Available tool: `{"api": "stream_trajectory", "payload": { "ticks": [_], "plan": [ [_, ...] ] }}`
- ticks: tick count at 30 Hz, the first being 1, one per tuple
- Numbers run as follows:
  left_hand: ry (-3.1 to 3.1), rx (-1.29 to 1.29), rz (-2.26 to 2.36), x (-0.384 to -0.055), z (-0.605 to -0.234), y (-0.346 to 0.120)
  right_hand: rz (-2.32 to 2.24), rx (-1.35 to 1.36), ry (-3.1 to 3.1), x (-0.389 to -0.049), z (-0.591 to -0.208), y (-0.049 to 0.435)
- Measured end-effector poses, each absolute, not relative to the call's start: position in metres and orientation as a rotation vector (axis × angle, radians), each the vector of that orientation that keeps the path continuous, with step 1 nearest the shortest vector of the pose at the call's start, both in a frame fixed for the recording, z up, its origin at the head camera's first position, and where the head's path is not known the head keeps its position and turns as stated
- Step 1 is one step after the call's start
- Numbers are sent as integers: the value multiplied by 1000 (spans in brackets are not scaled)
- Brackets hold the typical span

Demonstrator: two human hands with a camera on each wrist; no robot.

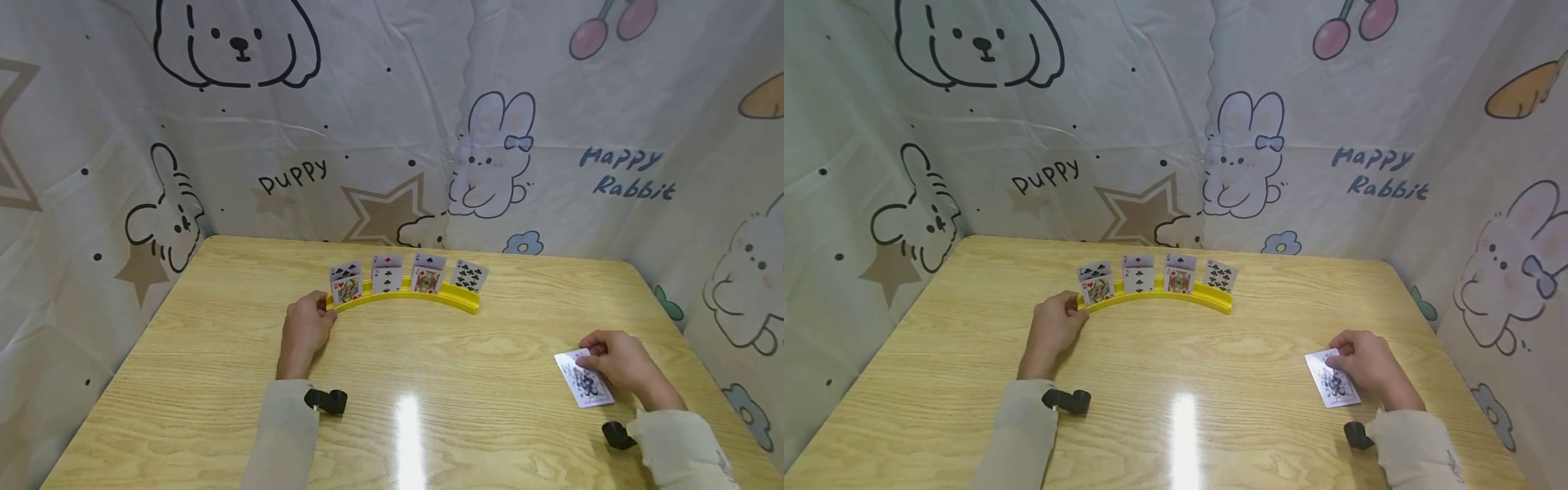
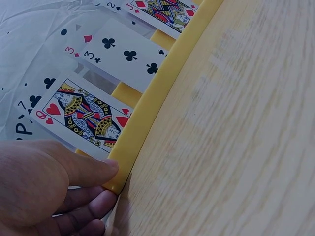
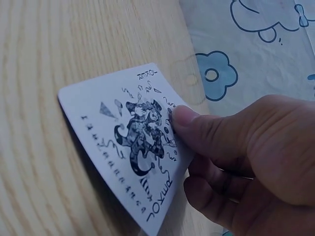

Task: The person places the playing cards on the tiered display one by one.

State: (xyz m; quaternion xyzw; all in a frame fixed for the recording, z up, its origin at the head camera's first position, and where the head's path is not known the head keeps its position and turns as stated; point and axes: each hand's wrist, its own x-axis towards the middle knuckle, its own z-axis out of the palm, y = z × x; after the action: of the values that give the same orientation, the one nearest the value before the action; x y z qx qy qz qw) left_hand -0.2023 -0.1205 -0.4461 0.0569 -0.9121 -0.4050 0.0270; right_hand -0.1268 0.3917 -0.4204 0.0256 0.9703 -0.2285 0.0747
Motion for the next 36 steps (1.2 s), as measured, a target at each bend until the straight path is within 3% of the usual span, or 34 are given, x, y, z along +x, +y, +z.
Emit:
{"api": "stream_trajectory", "payload": {
  "ticks": [36],
  "plan": [
    [-2813,175,-1261,-203,-448,-119,-762,-62,3100,-137,-400,366]
  ]
}}
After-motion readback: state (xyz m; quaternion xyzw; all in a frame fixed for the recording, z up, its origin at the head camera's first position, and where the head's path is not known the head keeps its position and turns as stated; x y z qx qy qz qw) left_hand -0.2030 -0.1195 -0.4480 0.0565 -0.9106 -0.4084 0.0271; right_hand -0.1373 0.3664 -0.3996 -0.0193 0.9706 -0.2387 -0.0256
